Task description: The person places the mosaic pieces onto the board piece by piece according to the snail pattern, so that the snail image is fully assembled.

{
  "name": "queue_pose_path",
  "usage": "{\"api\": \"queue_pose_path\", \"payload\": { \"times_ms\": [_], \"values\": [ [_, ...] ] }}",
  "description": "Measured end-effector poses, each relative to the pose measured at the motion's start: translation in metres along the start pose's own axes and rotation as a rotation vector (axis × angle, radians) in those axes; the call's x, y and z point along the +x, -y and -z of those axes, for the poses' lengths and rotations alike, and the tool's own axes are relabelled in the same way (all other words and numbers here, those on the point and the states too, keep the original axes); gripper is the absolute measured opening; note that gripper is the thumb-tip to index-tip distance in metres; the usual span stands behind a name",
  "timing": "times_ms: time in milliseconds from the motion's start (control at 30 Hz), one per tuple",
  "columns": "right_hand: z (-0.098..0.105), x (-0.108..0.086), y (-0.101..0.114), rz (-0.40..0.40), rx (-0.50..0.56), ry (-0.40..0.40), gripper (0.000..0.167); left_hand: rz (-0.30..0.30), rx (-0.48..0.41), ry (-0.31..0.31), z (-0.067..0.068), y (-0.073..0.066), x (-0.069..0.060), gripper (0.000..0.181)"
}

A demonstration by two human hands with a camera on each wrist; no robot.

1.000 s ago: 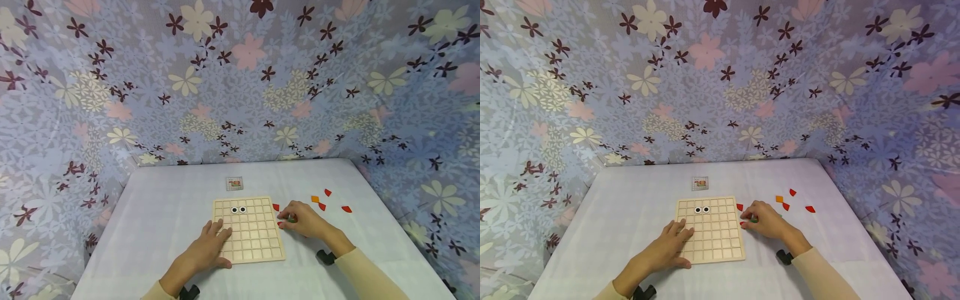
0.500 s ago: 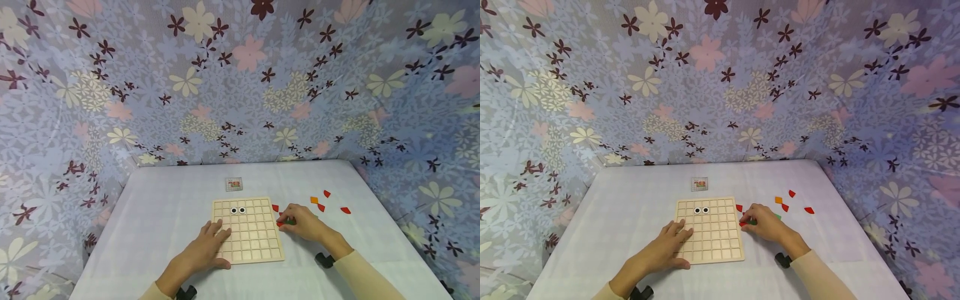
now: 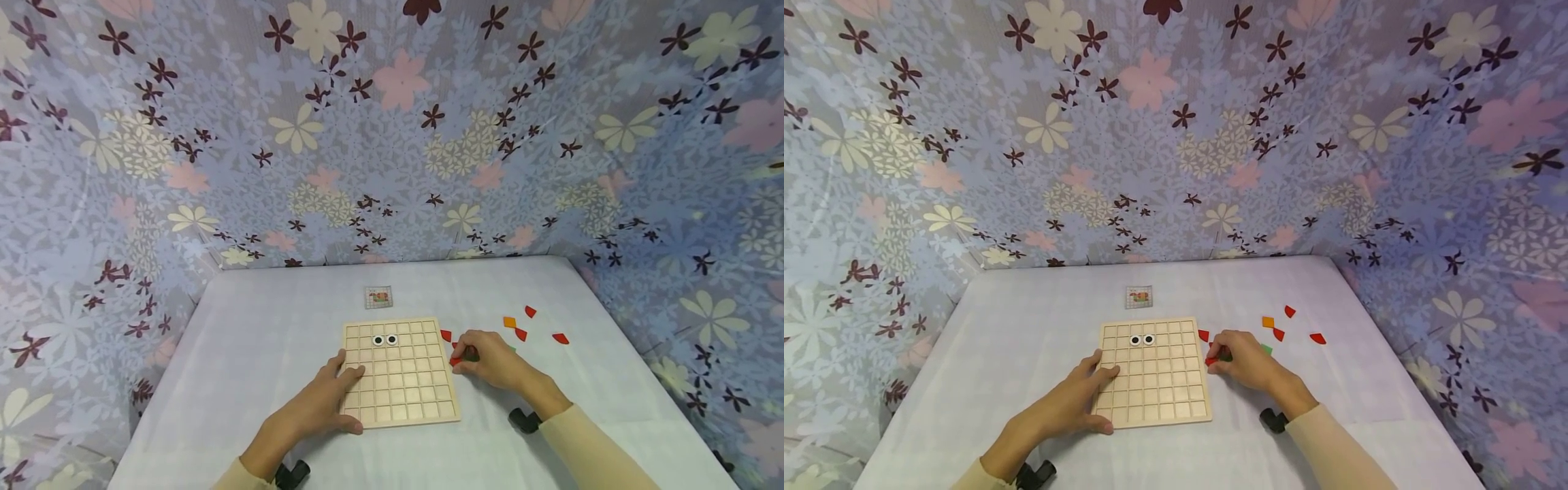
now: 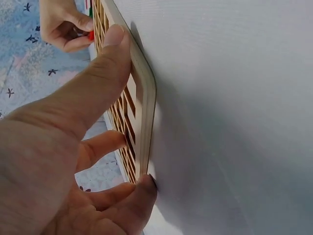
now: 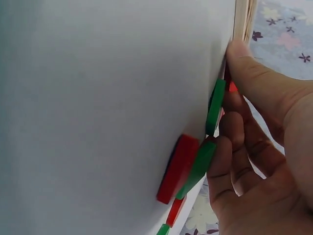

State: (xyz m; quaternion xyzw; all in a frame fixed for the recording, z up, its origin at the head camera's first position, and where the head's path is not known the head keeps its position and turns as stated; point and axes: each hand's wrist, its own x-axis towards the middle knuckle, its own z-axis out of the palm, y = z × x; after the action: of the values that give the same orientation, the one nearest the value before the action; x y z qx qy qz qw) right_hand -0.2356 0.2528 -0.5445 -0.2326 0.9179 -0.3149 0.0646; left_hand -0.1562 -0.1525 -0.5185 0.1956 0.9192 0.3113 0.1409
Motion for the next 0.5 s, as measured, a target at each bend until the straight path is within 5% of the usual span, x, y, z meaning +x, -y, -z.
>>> {"api": "queue_pose_path", "payload": {
  "times_ms": [500],
  "values": [
    [0.0023, -0.0029, 0.0054, -0.014, 0.016, -0.004, 0.022, 0.021, 0.018, -0.001, -0.0004, -0.0038, 0.0052, 0.107]
  ]
}}
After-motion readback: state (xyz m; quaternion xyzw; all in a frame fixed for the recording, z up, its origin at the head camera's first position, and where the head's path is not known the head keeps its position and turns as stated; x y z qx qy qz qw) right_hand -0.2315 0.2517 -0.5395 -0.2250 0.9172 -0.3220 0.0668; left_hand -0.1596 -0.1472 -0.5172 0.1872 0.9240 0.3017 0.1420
